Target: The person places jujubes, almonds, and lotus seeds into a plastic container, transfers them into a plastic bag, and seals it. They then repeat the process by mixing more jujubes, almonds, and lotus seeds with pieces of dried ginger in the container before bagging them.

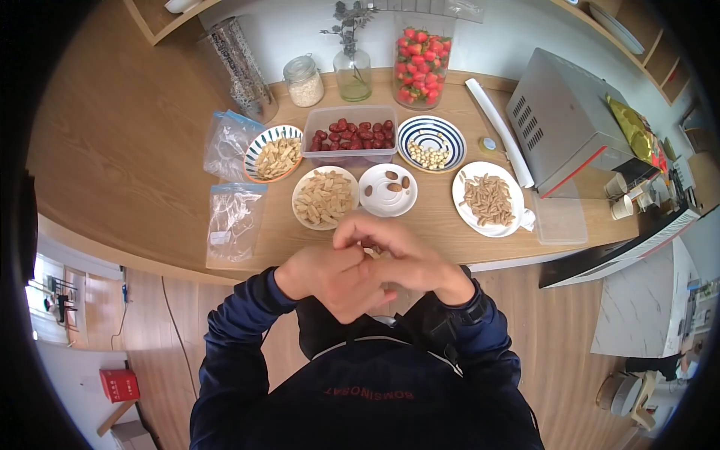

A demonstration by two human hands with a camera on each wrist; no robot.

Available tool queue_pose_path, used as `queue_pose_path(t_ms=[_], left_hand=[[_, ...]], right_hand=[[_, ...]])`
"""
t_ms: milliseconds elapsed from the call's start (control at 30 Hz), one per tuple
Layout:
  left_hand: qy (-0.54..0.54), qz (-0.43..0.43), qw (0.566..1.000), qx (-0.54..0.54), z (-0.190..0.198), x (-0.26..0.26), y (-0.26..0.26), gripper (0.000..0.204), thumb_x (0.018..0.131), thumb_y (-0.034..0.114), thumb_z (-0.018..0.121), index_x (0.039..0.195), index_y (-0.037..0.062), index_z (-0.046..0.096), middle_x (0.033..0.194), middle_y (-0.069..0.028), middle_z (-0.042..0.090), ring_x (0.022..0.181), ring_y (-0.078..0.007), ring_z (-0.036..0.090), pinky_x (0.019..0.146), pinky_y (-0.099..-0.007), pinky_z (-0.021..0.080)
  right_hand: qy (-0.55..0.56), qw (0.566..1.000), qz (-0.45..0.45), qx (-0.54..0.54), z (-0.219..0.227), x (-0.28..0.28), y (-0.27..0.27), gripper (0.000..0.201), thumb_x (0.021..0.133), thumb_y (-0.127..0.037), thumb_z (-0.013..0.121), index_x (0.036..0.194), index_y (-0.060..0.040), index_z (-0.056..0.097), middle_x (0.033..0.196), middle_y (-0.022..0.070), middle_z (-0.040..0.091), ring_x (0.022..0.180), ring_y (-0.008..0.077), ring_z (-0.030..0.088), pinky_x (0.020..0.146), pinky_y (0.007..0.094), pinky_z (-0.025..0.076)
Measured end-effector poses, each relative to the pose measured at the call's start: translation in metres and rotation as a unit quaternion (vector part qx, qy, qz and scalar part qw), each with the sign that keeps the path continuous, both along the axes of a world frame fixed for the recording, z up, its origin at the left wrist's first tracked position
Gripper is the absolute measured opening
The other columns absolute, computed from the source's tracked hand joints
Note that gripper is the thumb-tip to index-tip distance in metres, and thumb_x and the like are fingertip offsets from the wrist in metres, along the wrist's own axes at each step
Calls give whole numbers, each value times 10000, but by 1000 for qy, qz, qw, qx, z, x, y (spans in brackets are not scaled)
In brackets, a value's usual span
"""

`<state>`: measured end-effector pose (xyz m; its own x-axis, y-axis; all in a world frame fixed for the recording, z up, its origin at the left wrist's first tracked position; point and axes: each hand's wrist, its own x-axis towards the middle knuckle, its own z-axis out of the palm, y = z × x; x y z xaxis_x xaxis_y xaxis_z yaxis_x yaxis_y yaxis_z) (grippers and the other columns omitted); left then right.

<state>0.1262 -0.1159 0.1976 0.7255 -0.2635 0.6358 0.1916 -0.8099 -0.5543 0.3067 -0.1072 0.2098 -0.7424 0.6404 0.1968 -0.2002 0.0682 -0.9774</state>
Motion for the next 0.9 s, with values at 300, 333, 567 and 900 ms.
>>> queue_pose_path(t_ms=[300, 333, 567, 900], left_hand=[[-19, 344, 864, -367, -52, -41, 27, 164, 803, 223, 718, 816, 80, 639, 761, -60, 597, 833, -246, 646, 698, -375, 531], [-19, 365, 842, -397, -63, -45, 29, 187, 824, 229, 708, 899, 73, 637, 805, -76, 618, 847, -280, 657, 704, -399, 539], [-16, 441, 700, -561, -83, -43, 20, 299, 888, 211, 653, 1139, 64, 585, 910, -179, 701, 834, -389, 691, 706, -496, 550], [-96, 418, 685, -589, -98, -33, 19, 208, 837, 75, 626, 1027, 20, 562, 806, -240, 683, 743, -406, 692, 647, -512, 547]], right_hand=[[-274, 897, -250, 240, -62, 1, 33, 116, 873, -62, 688, 983, -32, 666, 962, 99, 685, 992, 236, 673, 837, 385, 511], [-314, 883, -223, 269, -71, -2, 35, 130, 852, -69, 704, 972, -32, 671, 971, 113, 684, 997, 257, 674, 832, 402, 519], [-468, 700, -153, 518, -118, -26, 31, 144, 790, -100, 686, 918, -44, 717, 1006, 101, 655, 996, 276, 648, 767, 407, 563], [-417, 759, -102, 490, -126, -29, 41, 189, 787, -110, 692, 968, -61, 716, 1035, 102, 635, 945, 297, 666, 749, 406, 564]])
